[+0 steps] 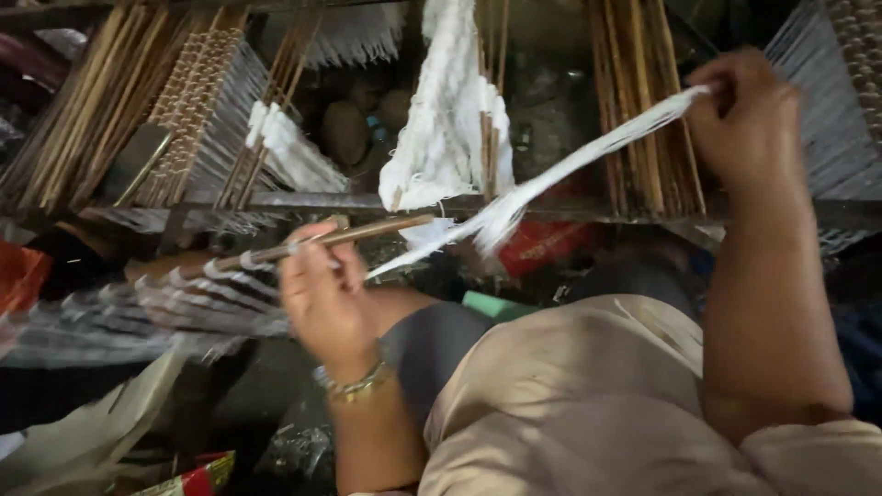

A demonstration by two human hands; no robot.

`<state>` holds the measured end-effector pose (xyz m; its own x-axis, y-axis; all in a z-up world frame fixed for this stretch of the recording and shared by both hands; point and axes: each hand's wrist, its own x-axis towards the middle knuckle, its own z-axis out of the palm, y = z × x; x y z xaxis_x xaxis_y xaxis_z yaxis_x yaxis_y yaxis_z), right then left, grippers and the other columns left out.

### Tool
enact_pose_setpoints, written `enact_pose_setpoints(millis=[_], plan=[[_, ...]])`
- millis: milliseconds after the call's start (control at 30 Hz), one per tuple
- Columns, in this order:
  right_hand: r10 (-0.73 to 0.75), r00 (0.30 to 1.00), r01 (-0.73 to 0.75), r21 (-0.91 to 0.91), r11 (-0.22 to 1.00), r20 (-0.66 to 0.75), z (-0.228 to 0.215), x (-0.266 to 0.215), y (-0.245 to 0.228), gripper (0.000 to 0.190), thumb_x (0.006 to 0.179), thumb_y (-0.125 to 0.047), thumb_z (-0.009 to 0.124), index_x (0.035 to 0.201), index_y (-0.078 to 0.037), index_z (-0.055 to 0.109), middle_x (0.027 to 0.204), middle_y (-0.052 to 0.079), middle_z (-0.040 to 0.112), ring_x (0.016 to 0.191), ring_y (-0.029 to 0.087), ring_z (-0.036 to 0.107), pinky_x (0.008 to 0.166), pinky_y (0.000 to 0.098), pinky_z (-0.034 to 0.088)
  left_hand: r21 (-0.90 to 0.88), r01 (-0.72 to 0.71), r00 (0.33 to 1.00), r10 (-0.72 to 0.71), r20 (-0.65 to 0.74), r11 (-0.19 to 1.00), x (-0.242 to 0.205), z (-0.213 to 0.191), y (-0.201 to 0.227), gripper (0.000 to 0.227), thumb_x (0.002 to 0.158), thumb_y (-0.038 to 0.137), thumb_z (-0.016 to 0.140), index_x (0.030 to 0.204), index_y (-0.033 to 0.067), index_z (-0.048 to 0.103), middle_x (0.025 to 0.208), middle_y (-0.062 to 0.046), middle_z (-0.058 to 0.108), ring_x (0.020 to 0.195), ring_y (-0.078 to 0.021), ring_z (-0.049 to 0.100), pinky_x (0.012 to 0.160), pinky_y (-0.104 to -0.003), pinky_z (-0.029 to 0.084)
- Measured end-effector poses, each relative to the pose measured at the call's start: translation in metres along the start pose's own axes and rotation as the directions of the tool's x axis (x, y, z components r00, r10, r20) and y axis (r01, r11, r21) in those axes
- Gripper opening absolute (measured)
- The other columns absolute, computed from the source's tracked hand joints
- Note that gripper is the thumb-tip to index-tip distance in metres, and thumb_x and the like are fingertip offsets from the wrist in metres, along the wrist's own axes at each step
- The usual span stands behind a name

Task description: Attaching white tassels to a wooden stick by hand as part of a weaving or craft process.

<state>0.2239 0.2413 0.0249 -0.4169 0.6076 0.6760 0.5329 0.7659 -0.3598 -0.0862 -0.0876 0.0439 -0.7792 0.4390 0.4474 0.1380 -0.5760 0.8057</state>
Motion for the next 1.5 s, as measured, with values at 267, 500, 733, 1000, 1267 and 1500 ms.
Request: enact_pose_setpoints(millis=[267, 500, 733, 1000, 1267, 1500], plan=[[0.29, 0.938, -0.147, -0.538, 0.83, 0.19, 0.069, -0.041, 0.157, 0.02, 0.104, -0.027, 0.062, 0.112, -0.02, 0.079, 0.105, 0.013, 0.079, 0.1, 0.039, 0.07, 0.083, 0.0496, 0.054, -0.075, -0.05, 0.998, 0.054, 0.044, 0.996, -0.01, 0.005, 0.001, 0.016, 0.11, 0.019, 0.05, 0.108, 0.0069, 0.06, 0.093, -0.005, 0.06, 0.06, -0.0076, 0.048, 0.053, -0.019, 0.036], [-0.274, 0.961, 0.265, 0.142, 0.954, 0.044, -0.04, -0.009, -0.133, 0.007, 0.118, -0.002, 0.071, 0.113, -0.002, 0.076, 0.114, 0.014, 0.075, 0.107, 0.033, 0.067, 0.097, 0.045, 0.048, 0.028, 0.202, 0.952, -0.203, 0.23, 0.979, -0.038, 0.059, -0.016, 0.019, 0.105, 0.017, 0.054, 0.104, 0.0035, 0.068, 0.114, -0.012, 0.072, 0.085, -0.0176, 0.075, 0.075, -0.022, 0.055], [-0.264, 0.907, 0.029, 0.576, 0.817, 0.328, -0.04, -0.019, -0.232, 0.015, 0.103, -0.013, 0.055, 0.112, -0.001, 0.056, 0.11, 0.015, 0.073, 0.089, 0.019, 0.073, 0.073, 0.0325, 0.058, 0.035, 0.015, 0.916, -0.028, 0.401, 0.999, -0.044, 0.093, -0.019, 0.024, 0.11, 0.022, 0.051, 0.123, 0.0079, 0.066, 0.127, -0.007, 0.06, 0.123, -0.02, 0.06, 0.113, -0.034, 0.048], [0.202, 0.764, -0.569, 0.492, 0.659, 0.613, -0.028, -0.013, -0.219, 0.016, 0.099, -0.008, 0.064, 0.113, -0.008, 0.057, 0.081, 0.015, 0.075, 0.062, 0.024, 0.079, 0.049, 0.0363, 0.067, 0.037, 0.143, 0.876, -0.144, 0.46, 0.989, -0.052, 0.082, -0.034, 0.024, 0.105, 0.022, 0.061, 0.115, 0.0015, 0.068, 0.085, -0.006, 0.068, 0.068, -0.0104, 0.059, 0.06, -0.027, 0.05], [0.036, 0.927, -0.184, 0.371, 0.91, 0.372, -0.017, -0.021, -0.194, 0.013, 0.099, -0.018, 0.074, 0.111, -0.015, 0.069, 0.091, -0.003, 0.069, 0.078, 0.007, 0.059, 0.071, 0.024, 0.046, -0.025, 0.156, 0.915, -0.135, 0.381, 0.987, -0.042, 0.081, -0.044, 0.022, 0.111, 0.028, 0.044, 0.107, 0.0115, 0.059, 0.088, 0.001, 0.056, 0.08, -0.0119, 0.049, 0.072, -0.027, 0.042], [0.095, 0.814, -0.379, 0.4, 0.835, 0.573, -0.033, -0.014, -0.21, 0.026, 0.103, -0.011, 0.058, 0.127, -0.015, 0.067, 0.083, 0.005, 0.068, 0.068, 0.013, 0.066, 0.06, 0.029, 0.058, -0.648, 0.717, 0.695, -0.193, 0.692, 0.258, -0.047, 0.09, -0.051, 0.035, 0.115, 0.041, 0.036, 0.104, 0.0175, 0.06, 0.1, 0.003, 0.054, 0.066, -0.0077, 0.038, 0.062, -0.023, 0.037]])
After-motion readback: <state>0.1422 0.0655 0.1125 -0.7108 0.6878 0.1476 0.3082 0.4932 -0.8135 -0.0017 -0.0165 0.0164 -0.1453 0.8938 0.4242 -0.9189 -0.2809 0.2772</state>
